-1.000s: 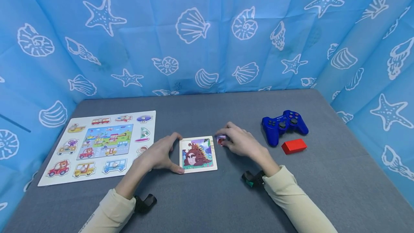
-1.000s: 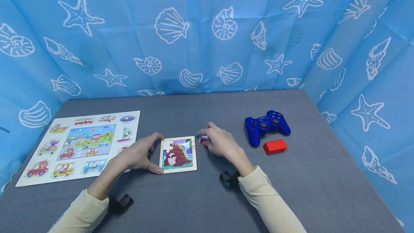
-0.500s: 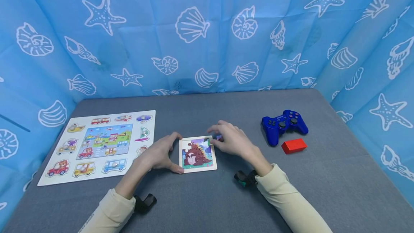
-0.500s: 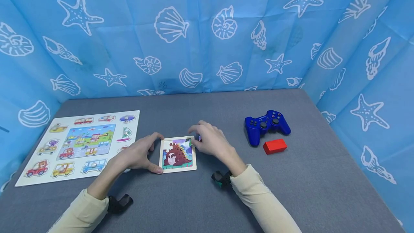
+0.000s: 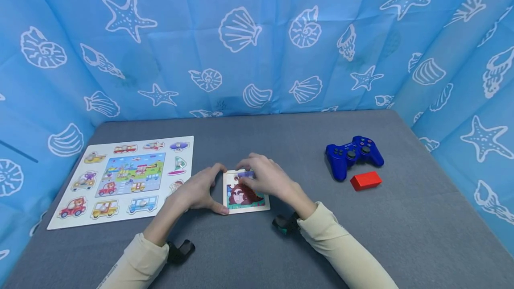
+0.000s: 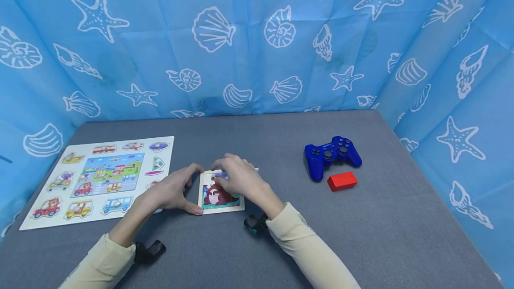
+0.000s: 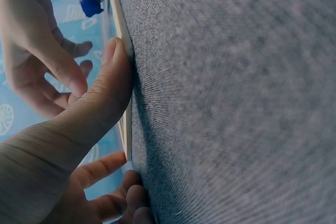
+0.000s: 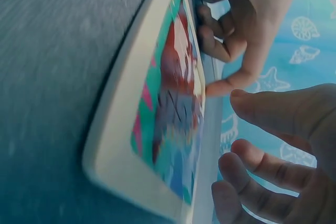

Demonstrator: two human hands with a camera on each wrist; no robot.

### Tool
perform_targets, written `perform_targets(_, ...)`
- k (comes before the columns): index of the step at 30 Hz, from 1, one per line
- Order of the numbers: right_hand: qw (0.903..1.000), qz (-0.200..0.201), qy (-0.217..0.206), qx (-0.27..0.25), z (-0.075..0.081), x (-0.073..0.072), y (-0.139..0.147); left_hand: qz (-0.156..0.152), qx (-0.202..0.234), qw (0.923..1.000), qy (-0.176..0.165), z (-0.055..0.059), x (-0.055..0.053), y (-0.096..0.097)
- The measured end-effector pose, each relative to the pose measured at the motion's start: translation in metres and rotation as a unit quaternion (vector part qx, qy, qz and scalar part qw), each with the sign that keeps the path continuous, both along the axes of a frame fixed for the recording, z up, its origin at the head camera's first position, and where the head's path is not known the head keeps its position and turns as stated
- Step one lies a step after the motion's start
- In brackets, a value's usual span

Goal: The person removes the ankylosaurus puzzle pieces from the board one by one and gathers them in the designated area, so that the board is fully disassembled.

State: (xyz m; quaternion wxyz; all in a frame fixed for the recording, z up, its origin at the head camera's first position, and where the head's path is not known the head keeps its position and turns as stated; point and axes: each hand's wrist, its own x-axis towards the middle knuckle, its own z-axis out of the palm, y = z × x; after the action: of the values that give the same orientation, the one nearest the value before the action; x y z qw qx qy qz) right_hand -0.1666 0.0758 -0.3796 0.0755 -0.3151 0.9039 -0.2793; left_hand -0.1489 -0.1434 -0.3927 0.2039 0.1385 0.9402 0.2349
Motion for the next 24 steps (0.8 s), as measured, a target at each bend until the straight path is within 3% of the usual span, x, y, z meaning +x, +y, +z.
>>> perform_targets(15, 0.9985, 0.006, -0.051, 0.018, -0.017, -0.002, -0.019, -0.006, 0.002, 1.0, -0.002, -0.001, -0.001, 0.0)
perform_targets(24, 0.9982, 0.0, -0.056, 0.021, -0.017, 0.0, -0.019, -0.006, 0.005, 1.0, 0.003, -0.001, 0.0, -0.001)
